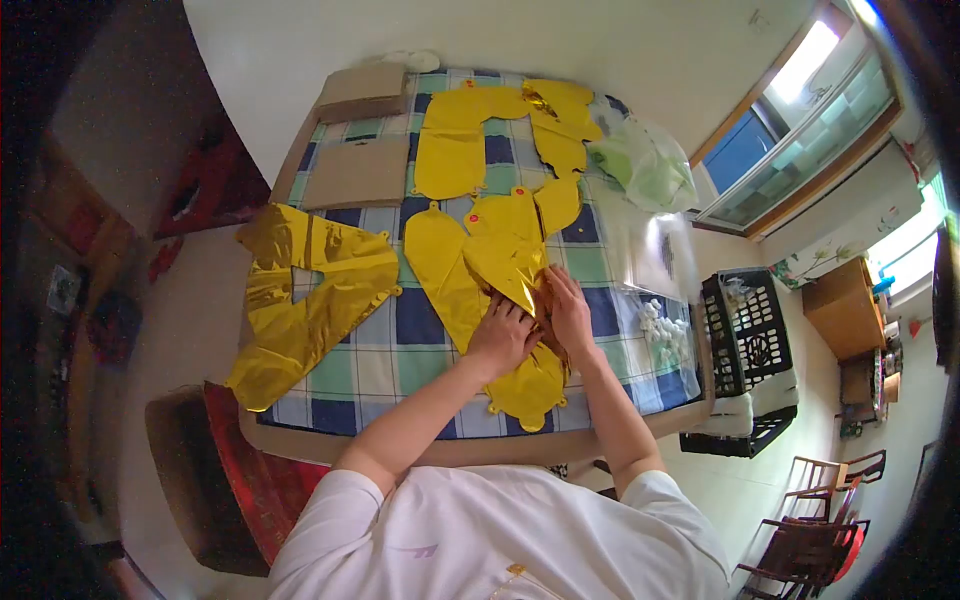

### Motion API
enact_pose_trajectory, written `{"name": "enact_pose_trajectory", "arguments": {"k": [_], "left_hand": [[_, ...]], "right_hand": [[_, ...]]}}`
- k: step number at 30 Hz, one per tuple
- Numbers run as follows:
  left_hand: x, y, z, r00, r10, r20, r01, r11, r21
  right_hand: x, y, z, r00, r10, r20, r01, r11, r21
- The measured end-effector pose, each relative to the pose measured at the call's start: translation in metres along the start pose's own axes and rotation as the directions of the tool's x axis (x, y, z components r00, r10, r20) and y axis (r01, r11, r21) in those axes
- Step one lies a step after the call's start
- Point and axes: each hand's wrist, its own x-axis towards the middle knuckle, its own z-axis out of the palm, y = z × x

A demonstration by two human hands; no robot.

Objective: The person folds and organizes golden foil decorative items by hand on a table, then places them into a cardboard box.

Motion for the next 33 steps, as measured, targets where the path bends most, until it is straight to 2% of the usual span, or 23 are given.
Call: {"name": "enact_pose_trajectory", "arguments": {"k": [3,9,12,14,18,21,22,25,29,30,33], "left_hand": [[0.000,0.000,-0.003,0.999,-0.004,0.035,0.005,1.000,-0.017],[-0.001,-0.004,0.008,0.999,0.024,-0.041,-0.025,0.999,-0.022],[0.001,-0.004,0.005,1.000,0.004,-0.009,-0.004,1.000,-0.022],[0.004,-0.003,0.002,0.993,-0.093,-0.078,0.075,0.974,-0.216],[0.016,0.003,-0.020,0.926,-0.371,-0.073,0.282,0.805,-0.522],[0.031,-0.024,0.003,0.869,-0.487,-0.090,0.265,0.611,-0.746],[0.034,-0.021,-0.009,0.830,-0.557,-0.035,0.341,0.556,-0.758],[0.048,-0.030,-0.016,0.804,-0.567,-0.181,0.230,0.576,-0.784],[0.055,-0.054,-0.003,0.826,-0.556,-0.089,0.274,0.536,-0.799],[0.060,-0.057,-0.005,0.831,-0.557,-0.014,0.272,0.427,-0.862],[0.063,-0.060,-0.009,0.765,-0.609,-0.207,0.422,0.719,-0.553]], "right_hand": [[-0.002,-0.006,-0.003,0.992,-0.071,0.105,0.086,0.985,-0.150],[-0.004,-0.005,-0.001,0.983,-0.057,0.176,0.095,0.972,-0.213],[-0.004,-0.008,-0.004,0.979,-0.047,0.198,0.094,0.967,-0.237],[-0.005,-0.005,-0.004,0.977,-0.056,0.204,0.103,0.969,-0.227],[-0.007,-0.004,-0.003,0.979,-0.044,0.198,0.083,0.978,-0.192],[-0.005,-0.005,-0.003,0.978,-0.031,0.207,0.077,0.973,-0.219],[-0.005,-0.005,-0.002,0.978,-0.028,0.208,0.074,0.973,-0.219],[-0.004,-0.005,-0.002,0.977,-0.025,0.211,0.073,0.972,-0.223],[-0.005,-0.006,-0.003,0.978,-0.028,0.206,0.073,0.974,-0.216],[-0.004,-0.007,-0.003,0.979,-0.030,0.200,0.072,0.976,-0.207],[-0.004,-0.009,-0.001,0.987,-0.055,0.153,0.090,0.967,-0.237]]}}
